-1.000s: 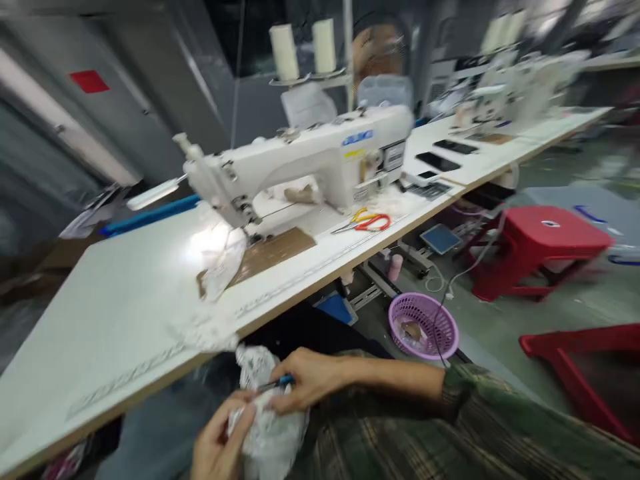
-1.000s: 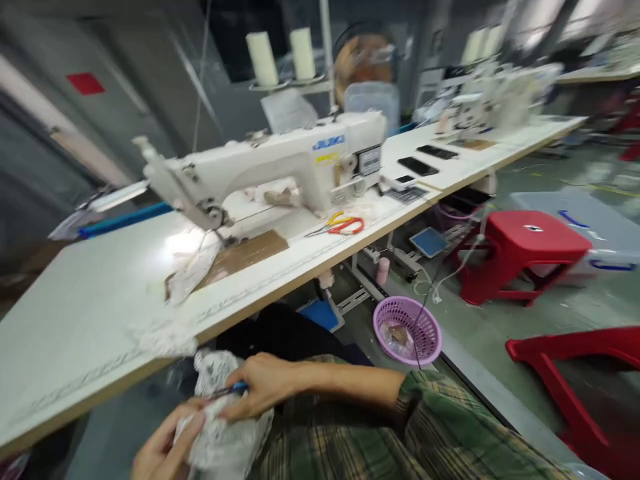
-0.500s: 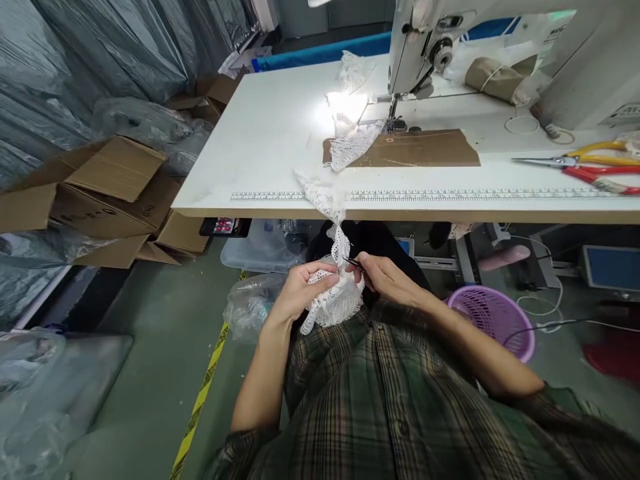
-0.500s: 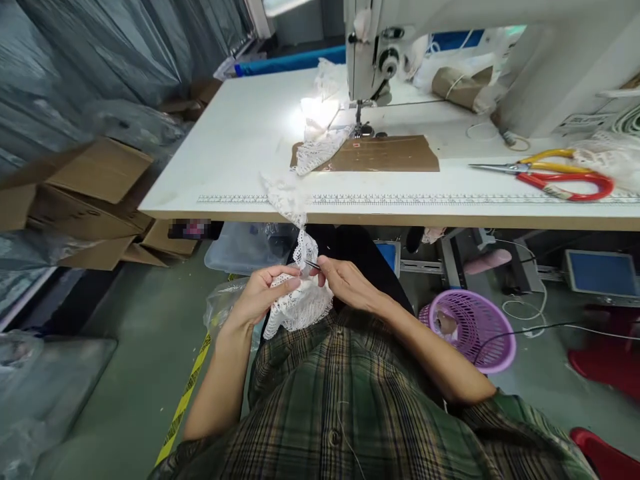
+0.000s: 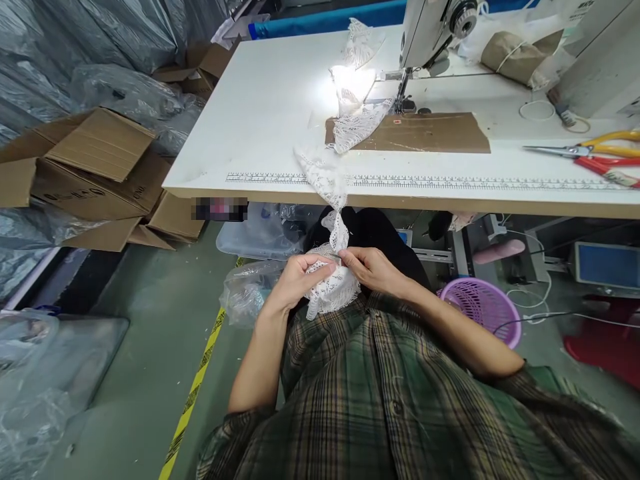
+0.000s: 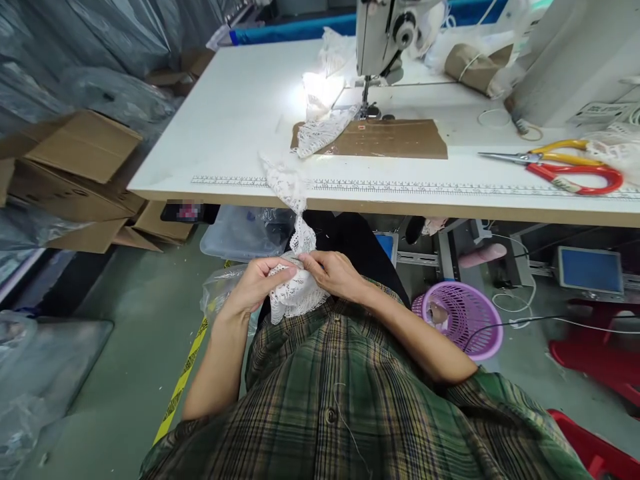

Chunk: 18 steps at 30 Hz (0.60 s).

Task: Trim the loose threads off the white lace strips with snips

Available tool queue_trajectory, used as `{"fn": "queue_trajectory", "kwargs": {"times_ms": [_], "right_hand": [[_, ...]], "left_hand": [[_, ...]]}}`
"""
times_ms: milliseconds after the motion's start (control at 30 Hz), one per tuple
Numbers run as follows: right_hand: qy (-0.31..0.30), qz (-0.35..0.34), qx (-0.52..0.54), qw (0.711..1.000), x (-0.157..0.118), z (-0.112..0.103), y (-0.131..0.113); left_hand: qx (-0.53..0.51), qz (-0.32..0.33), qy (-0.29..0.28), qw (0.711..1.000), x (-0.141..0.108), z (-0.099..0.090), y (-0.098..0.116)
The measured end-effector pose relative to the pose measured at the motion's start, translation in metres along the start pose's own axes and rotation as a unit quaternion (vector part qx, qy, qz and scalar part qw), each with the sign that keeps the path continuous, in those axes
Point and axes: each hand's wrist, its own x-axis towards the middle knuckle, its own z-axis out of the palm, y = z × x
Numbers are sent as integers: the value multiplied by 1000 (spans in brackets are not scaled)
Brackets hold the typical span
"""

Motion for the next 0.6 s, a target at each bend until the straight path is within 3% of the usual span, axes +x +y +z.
{"fn": "queue_trajectory", "kwargs": {"times_ms": [467, 600], "right_hand": [[5, -9, -38, 999, -7, 4, -2], [6, 15, 14, 1000, -9, 5, 7]], "left_hand": [[13, -3, -13, 1000, 2, 2, 6], [22, 6, -17, 1000, 4, 2, 5]]}}
